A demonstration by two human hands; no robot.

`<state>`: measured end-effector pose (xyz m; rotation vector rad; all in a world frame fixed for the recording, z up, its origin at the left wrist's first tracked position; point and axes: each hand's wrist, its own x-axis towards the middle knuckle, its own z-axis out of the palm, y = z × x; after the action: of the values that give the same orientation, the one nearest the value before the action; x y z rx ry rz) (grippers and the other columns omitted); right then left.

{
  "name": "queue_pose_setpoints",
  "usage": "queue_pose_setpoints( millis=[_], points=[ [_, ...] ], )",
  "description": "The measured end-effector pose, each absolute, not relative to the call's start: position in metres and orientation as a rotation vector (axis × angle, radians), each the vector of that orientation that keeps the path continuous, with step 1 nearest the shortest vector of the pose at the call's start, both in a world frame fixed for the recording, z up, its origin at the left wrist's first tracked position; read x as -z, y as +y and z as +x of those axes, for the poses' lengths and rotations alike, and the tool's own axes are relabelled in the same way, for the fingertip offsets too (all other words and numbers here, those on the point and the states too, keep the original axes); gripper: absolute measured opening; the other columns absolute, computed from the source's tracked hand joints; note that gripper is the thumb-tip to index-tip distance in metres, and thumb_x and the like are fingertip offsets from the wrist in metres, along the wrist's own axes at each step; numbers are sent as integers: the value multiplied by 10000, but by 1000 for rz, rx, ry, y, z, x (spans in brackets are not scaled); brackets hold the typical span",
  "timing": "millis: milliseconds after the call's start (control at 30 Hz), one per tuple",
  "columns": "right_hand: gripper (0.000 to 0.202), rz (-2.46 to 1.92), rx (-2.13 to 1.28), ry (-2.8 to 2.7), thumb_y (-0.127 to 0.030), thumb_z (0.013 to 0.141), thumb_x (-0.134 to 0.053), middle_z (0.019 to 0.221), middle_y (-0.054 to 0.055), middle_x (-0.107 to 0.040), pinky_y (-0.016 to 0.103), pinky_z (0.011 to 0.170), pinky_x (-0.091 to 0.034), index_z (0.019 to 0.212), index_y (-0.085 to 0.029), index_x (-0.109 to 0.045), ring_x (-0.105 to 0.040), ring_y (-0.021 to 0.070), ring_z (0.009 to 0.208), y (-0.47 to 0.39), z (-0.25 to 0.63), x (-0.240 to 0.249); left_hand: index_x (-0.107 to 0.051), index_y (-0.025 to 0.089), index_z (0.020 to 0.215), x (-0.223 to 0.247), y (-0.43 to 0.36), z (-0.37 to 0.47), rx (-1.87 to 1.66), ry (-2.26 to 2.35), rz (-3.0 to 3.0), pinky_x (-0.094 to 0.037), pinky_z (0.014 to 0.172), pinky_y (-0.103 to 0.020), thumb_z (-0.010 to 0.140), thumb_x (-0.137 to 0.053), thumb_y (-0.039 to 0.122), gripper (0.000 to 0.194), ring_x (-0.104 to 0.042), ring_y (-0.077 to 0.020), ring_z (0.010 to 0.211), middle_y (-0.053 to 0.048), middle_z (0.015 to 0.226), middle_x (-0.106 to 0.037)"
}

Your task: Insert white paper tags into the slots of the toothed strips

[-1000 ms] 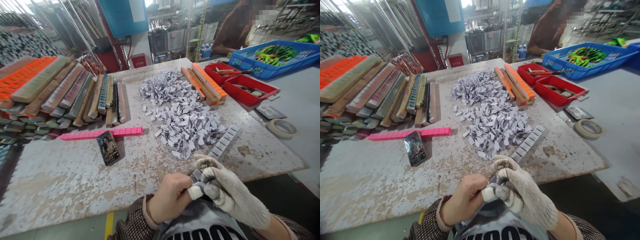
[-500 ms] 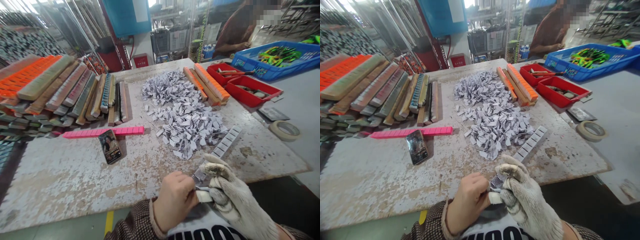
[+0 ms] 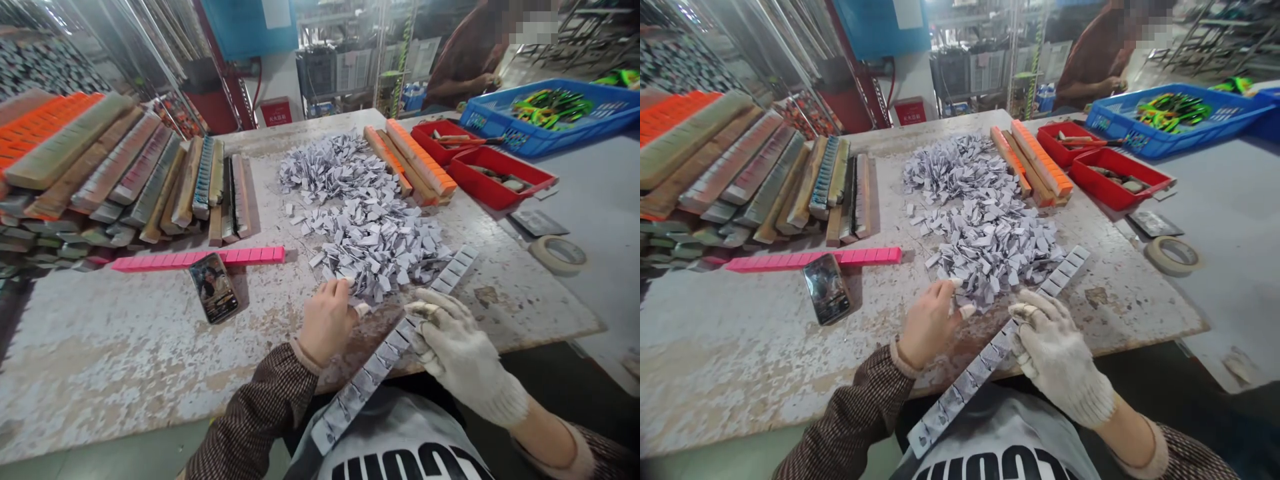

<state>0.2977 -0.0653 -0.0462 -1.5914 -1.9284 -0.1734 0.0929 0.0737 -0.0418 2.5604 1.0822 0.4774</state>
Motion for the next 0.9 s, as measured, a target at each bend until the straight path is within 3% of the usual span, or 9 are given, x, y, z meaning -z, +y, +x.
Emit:
queue_pose_setpoints(
  millis=[167, 267, 567, 633, 767, 900],
  points=[
    [156, -1627, 308, -2142, -119, 952, -545, 1068, 139, -716, 557, 1147, -422, 966, -133, -700, -608, 336, 1247, -52, 288, 41, -595, 206, 1026, 51, 93, 108, -341, 1108, 2490, -505, 908, -357, 951, -611, 160, 89, -646, -260, 1048, -75, 1057, -664],
    [203, -1645, 231, -2202, -108, 942, -514, 1029, 145, -716, 567, 1152, -409, 945, -116, -717, -623, 337, 1210, -46, 285, 42, -582, 206, 930, 54, 93, 107, -369, 1104, 2431, -498, 866, -337, 942, -569, 115, 94, -652, -248, 985, -72, 993, -663],
    [113, -1566, 22, -2230, -153, 952, -546, 1119, 120, -677, 552, 1146, -403, 958, -166, -658, -602, 302, 1218, -44, 302, 55, -561, 194, 906, 52, 88, 83, -555, 1024, 2060, -485, 690, -261, 950, -562, 217, 50, -637, -170, 734, -20, 813, -660],
    [52, -1549, 1, -2176, -218, 963, -590, 1140, 125, -660, 544, 1127, -425, 939, -181, -619, -575, 313, 1256, -46, 306, 54, -574, 180, 896, 50, 84, 81, -624, 923, 1800, -489, 685, -247, 926, -605, 254, 85, -628, -155, 731, -19, 813, -653],
    [131, -1529, -46, -1928, -320, 970, -599, 1254, 164, -604, 529, 1063, -481, 946, -195, -566, -503, 346, 1337, -46, 302, 49, -605, 159, 882, 41, 66, 84, -640, 716, 1316, -479, 665, -240, 869, -716, 323, 199, -587, -131, 693, -17, 796, -637],
    [161, -1504, -315, -1691, -328, 1011, -508, 1200, 123, -644, 473, 1020, -530, 959, -215, -611, -592, 301, 1235, -39, 282, 40, -630, 173, 918, 31, 43, 91, -752, 648, 1469, -508, 729, -268, 916, -696, 291, 135, -627, -155, 768, -45, 864, -680]
  ],
)
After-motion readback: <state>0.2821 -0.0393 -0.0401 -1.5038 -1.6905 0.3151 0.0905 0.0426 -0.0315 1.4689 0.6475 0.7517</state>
